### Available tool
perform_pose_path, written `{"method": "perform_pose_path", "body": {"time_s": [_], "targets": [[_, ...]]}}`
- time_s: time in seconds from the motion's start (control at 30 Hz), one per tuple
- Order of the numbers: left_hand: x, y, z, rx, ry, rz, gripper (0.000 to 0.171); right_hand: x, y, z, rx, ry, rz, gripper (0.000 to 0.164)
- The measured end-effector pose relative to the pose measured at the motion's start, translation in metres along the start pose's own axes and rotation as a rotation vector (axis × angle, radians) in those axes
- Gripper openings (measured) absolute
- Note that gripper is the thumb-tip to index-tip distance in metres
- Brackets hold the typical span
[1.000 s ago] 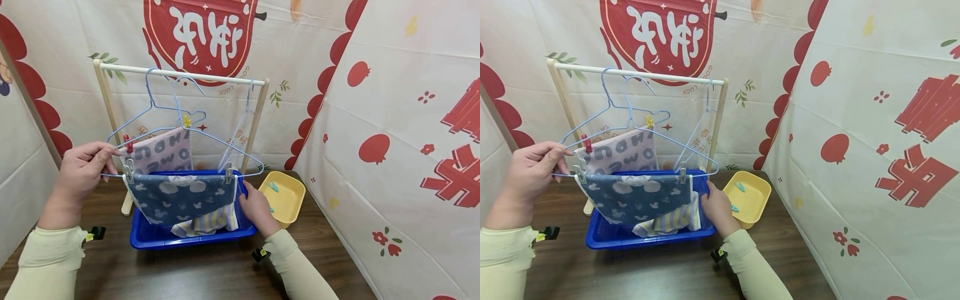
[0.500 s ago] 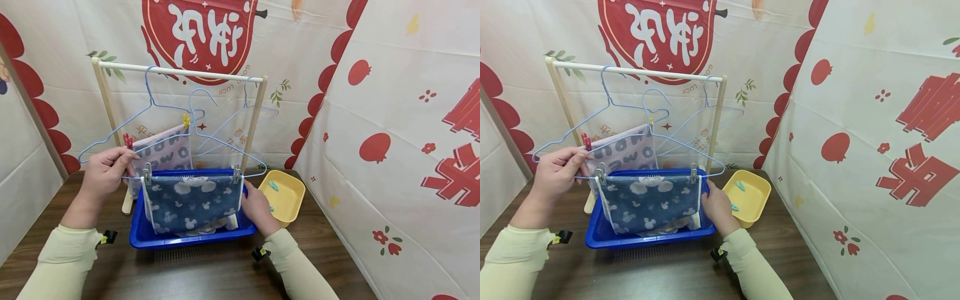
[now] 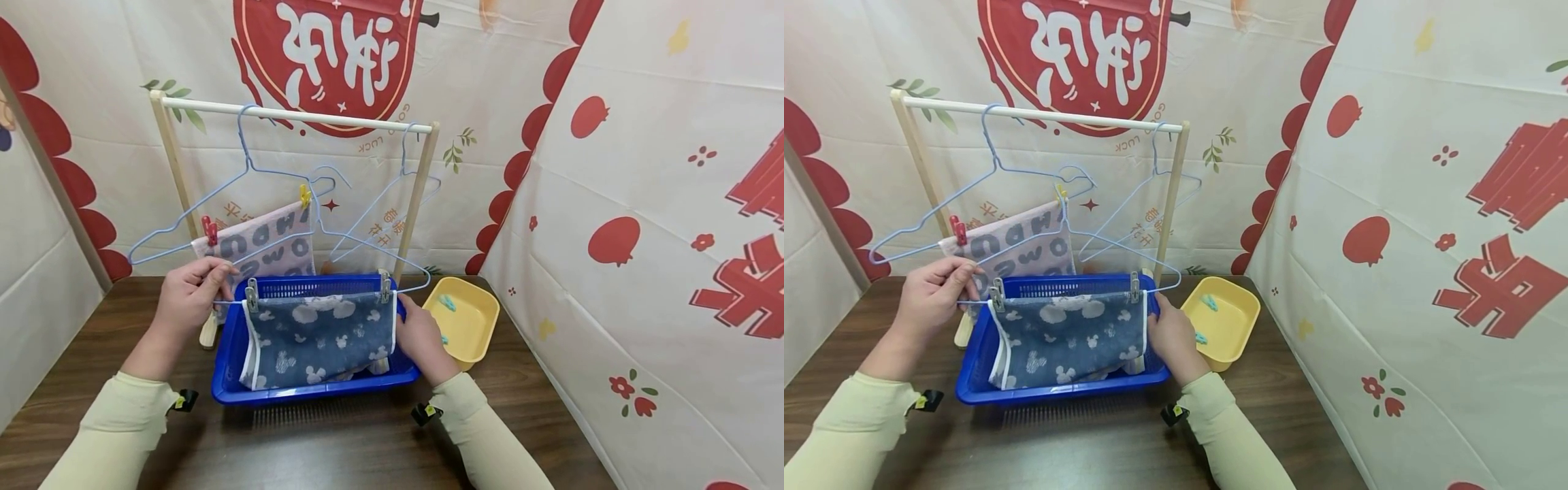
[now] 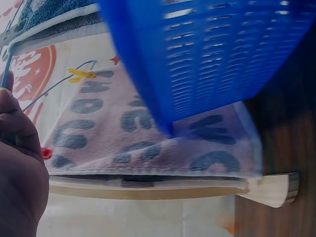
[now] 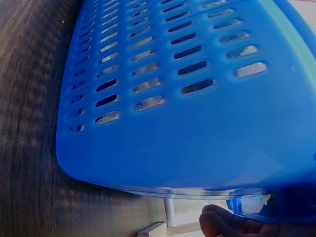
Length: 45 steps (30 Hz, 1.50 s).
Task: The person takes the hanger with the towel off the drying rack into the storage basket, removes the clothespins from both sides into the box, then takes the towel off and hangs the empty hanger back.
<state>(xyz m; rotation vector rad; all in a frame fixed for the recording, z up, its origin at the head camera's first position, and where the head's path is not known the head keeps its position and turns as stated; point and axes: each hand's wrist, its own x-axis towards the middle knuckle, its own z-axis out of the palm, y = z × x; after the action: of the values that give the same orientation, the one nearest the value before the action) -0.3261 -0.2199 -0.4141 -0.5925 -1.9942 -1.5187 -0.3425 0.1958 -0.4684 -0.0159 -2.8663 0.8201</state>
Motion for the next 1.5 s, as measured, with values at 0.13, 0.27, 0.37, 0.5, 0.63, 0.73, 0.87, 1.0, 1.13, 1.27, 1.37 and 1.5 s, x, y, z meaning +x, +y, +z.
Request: {"method": "perform_pose_path", "body": {"time_s": [0.13, 0.27, 0.37, 0.5, 0.63, 0.73, 0.87, 1.0, 1.13, 1.27, 1.37, 1.5], "targets": [[-0.003, -0.008, 0.004, -0.013, -0.022, 0.007, 0.015, -0.001, -0.001, -0.001, 0.002, -0.008, 0.007, 0.051], [-0.006, -0.012, 0.008, -0.01, -0.027, 0.001, 0.016, -0.002, -0.001, -0.002, -0.002, -0.016, 0.017, 0.053], [-0.008, -0.014, 0.01, -0.005, -0.036, -0.006, 0.017, -0.002, -0.002, -0.002, 0.0, -0.012, 0.019, 0.053], [-0.01, -0.018, 0.012, 0.007, -0.043, -0.005, 0.016, -0.001, -0.002, -0.002, 0.0, 0.001, 0.017, 0.051], [-0.012, -0.022, 0.014, 0.04, -0.026, 0.011, 0.016, 0.0, -0.002, -0.001, 0.0, 0.007, 0.013, 0.052], [-0.014, -0.026, 0.016, 0.047, -0.01, 0.03, 0.017, 0.0, -0.002, -0.001, 0.001, 0.006, 0.014, 0.052], [-0.015, -0.028, 0.018, 0.038, -0.007, 0.068, 0.019, 0.0, -0.002, 0.0, 0.0, 0.008, 0.023, 0.052], [-0.015, -0.028, 0.018, 0.04, -0.009, 0.091, 0.019, 0.001, -0.002, 0.0, -0.001, 0.003, 0.033, 0.052], [-0.015, -0.026, 0.018, 0.042, -0.009, 0.074, 0.02, 0.001, -0.001, 0.0, 0.019, 0.0, 0.031, 0.052], [-0.015, -0.025, 0.019, 0.045, -0.003, 0.059, 0.02, 0.002, 0.005, 0.0, 0.09, -0.002, -0.01, 0.052], [-0.016, -0.024, 0.02, 0.049, -0.002, 0.058, 0.02, 0.005, 0.011, -0.003, 0.185, -0.04, -0.01, 0.052], [-0.015, -0.022, 0.02, 0.049, -0.006, 0.055, 0.018, 0.005, 0.017, -0.011, 0.316, -0.122, 0.046, 0.052]]}}
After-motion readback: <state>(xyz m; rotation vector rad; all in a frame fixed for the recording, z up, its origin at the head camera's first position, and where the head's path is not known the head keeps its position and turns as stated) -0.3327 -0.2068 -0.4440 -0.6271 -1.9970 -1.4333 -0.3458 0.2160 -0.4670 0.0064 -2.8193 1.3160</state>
